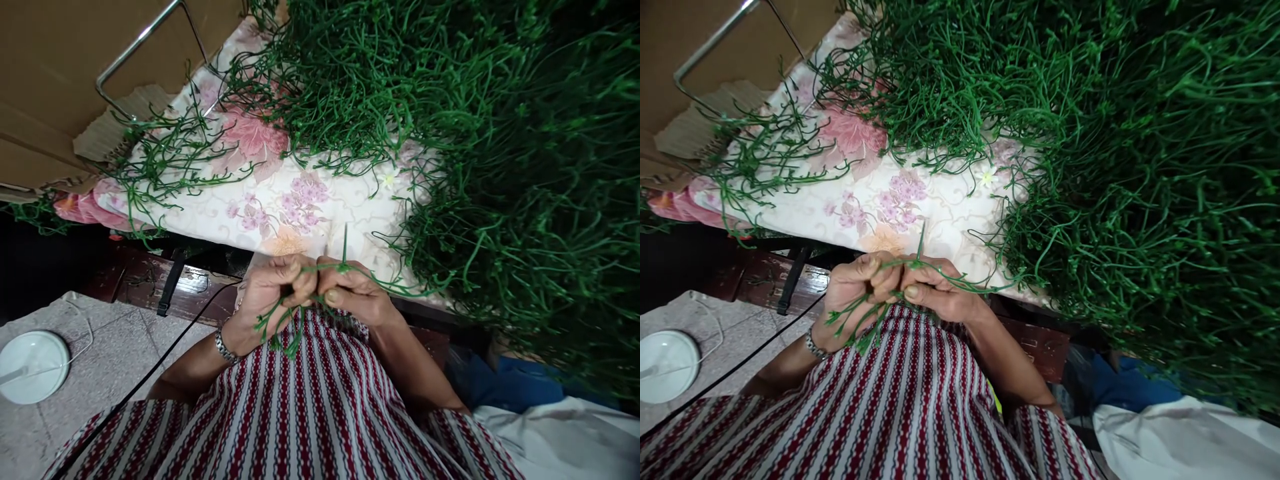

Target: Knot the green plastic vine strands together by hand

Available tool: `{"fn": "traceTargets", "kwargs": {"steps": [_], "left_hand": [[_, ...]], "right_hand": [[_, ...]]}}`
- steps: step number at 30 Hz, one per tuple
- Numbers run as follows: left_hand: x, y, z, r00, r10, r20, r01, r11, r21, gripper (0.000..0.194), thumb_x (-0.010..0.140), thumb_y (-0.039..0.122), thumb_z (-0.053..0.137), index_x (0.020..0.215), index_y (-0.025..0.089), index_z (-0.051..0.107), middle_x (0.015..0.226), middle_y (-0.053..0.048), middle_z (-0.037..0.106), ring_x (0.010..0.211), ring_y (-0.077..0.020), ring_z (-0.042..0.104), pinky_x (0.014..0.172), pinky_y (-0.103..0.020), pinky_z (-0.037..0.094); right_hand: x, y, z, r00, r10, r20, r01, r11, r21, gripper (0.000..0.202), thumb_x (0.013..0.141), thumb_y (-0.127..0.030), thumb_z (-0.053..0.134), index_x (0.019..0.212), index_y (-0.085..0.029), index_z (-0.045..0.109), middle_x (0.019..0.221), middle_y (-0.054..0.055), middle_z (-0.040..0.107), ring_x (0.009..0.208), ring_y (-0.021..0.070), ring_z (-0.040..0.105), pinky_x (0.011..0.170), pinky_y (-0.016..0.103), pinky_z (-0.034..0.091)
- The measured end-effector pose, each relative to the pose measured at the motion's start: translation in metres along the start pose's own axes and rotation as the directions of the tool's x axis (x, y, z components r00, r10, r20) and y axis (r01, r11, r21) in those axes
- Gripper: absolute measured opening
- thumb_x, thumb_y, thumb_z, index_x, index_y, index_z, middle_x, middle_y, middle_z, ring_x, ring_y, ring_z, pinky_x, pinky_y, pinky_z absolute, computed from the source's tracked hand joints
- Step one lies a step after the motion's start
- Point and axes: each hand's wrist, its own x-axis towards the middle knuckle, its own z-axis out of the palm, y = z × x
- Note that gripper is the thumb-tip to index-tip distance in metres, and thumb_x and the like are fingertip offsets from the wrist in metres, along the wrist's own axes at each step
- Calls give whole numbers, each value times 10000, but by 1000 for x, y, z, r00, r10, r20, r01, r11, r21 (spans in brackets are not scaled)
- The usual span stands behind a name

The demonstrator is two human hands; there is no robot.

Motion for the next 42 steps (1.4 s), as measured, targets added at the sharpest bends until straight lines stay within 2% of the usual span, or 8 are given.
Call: {"fn": "traceTargets", "kwargs": {"steps": [5,11,16,23,27,31,36,42], "left_hand": [[0,6,4,998,60,1,-60,997,52,291,774,298,587,547,143,493,469,39,410,373,-37,278,439,-218,285],[-2,8,-2,978,207,-41,-181,922,342,235,758,312,628,627,122,584,598,-2,552,435,-39,392,435,-187,290],[-4,8,-5,974,228,-6,-201,871,448,229,781,304,607,654,113,619,629,-9,536,474,-42,410,447,-189,274],[0,7,0,997,56,59,-58,997,41,229,689,272,663,552,113,569,537,6,527,344,-19,335,406,-194,344],[-1,7,4,1000,-20,16,21,999,-28,259,726,256,618,532,127,503,477,20,449,343,-28,303,365,-183,329],[-1,17,3,993,113,-42,-117,985,-125,264,804,224,530,560,158,452,442,71,266,331,-30,240,378,-179,335],[2,20,3,986,164,17,-165,981,99,200,797,247,564,624,149,545,501,36,460,398,-60,413,479,-222,421],[6,22,6,964,263,-33,-247,937,249,105,748,229,628,703,135,634,749,-30,614,647,-125,581,664,-278,488]], "right_hand": [[-6,-3,-5,997,64,-30,-67,992,-109,239,890,-350,449,773,-157,528,682,5,484,651,111,471,623,257,403],[-3,-21,-3,967,237,-95,-253,941,-227,237,928,-335,366,922,-156,521,744,7,503,674,89,493,610,211,420],[4,-22,5,975,216,-49,-218,902,-373,154,852,-301,535,818,-151,530,697,-19,539,623,66,490,593,183,392],[7,-23,2,996,40,78,-17,960,-280,164,900,-246,455,854,-145,575,777,21,618,718,71,561,659,183,432],[5,-18,1,994,-7,113,25,986,-165,233,903,-301,444,805,-154,596,743,19,622,684,66,563,611,176,438],[-3,-14,0,982,10,189,-6,1000,-21,257,876,-351,483,723,-163,571,579,-26,535,506,47,488,501,166,394],[-9,-27,-10,978,26,-206,-65,980,-186,178,888,-280,465,797,-162,563,656,-1,522,576,89,501,540,220,405],[-11,-47,-9,931,-107,-348,-91,856,-508,100,870,-147,458,864,-178,552,706,9,552,610,98,522,576,225,399]]}}
